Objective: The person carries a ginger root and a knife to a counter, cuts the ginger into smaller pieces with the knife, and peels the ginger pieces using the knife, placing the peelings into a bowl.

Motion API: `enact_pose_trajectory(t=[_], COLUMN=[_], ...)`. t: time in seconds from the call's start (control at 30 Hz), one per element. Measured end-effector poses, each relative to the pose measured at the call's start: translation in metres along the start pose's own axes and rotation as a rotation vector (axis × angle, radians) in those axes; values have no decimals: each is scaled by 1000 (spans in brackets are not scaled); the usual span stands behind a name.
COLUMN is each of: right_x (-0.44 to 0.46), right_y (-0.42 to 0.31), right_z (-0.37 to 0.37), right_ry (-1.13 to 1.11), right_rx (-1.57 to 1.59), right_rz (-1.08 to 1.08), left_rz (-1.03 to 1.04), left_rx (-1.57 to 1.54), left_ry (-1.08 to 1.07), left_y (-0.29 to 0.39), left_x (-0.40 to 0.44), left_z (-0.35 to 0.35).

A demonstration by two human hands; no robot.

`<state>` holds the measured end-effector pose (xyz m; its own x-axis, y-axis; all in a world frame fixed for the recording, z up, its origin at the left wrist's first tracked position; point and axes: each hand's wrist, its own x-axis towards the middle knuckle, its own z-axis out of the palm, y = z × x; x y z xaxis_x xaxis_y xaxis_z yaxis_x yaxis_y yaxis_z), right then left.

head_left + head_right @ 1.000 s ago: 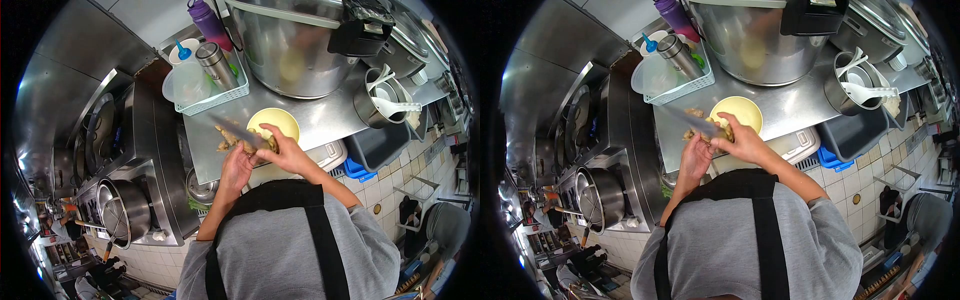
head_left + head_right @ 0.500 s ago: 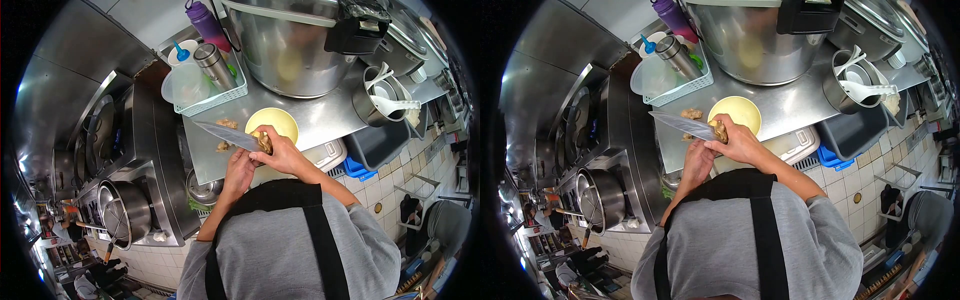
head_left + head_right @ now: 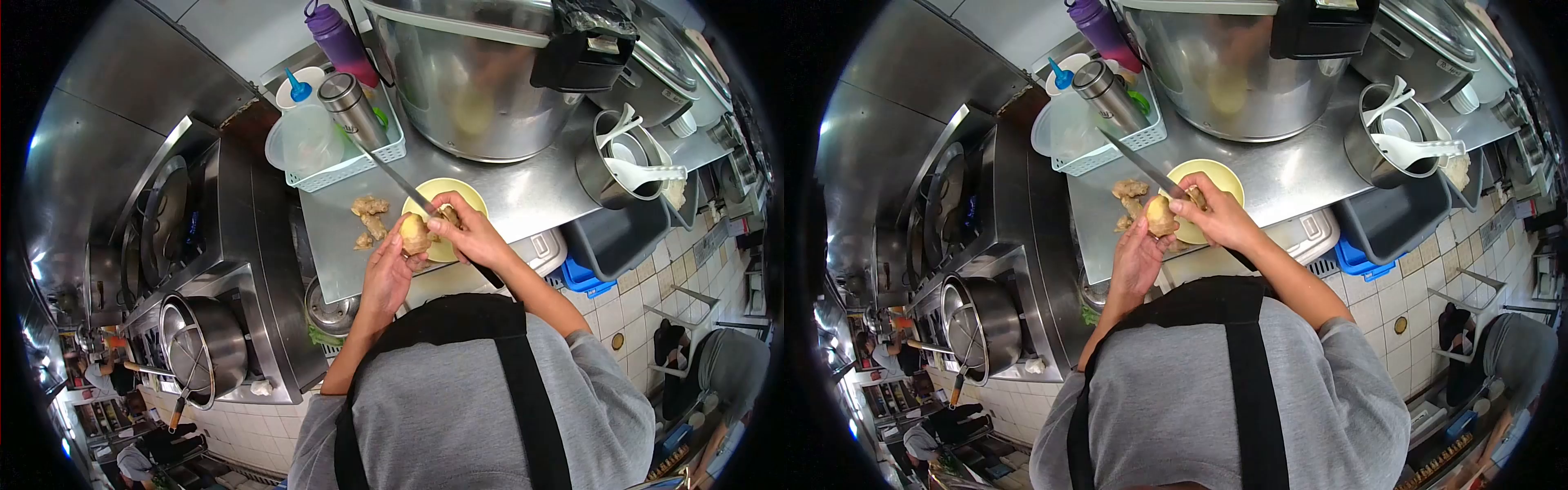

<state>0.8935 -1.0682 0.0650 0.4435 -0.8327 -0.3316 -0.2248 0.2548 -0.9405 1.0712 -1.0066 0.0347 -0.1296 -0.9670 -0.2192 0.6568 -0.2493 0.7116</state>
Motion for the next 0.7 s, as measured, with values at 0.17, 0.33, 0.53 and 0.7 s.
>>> enact_pose_trajectory(t=[0.17,0.33,0.53,0.7], right_x=[-12,-6,4,-11], right_y=[9,17,9,16], right_z=[14,18,2,14], right_ry=[43,88,89,46], right_rx=[-322,-291,-101,-380], right_rz=[-299,-353,-113,-436], left_rz=[46,69,-50,-38], left_rx=[127,184,15,-12], left_ry=[41,17,-51,123], left_y=[-9,-9,3,4], left_x=[5,0,-3,4], left_z=[-16,-5,9,-5])
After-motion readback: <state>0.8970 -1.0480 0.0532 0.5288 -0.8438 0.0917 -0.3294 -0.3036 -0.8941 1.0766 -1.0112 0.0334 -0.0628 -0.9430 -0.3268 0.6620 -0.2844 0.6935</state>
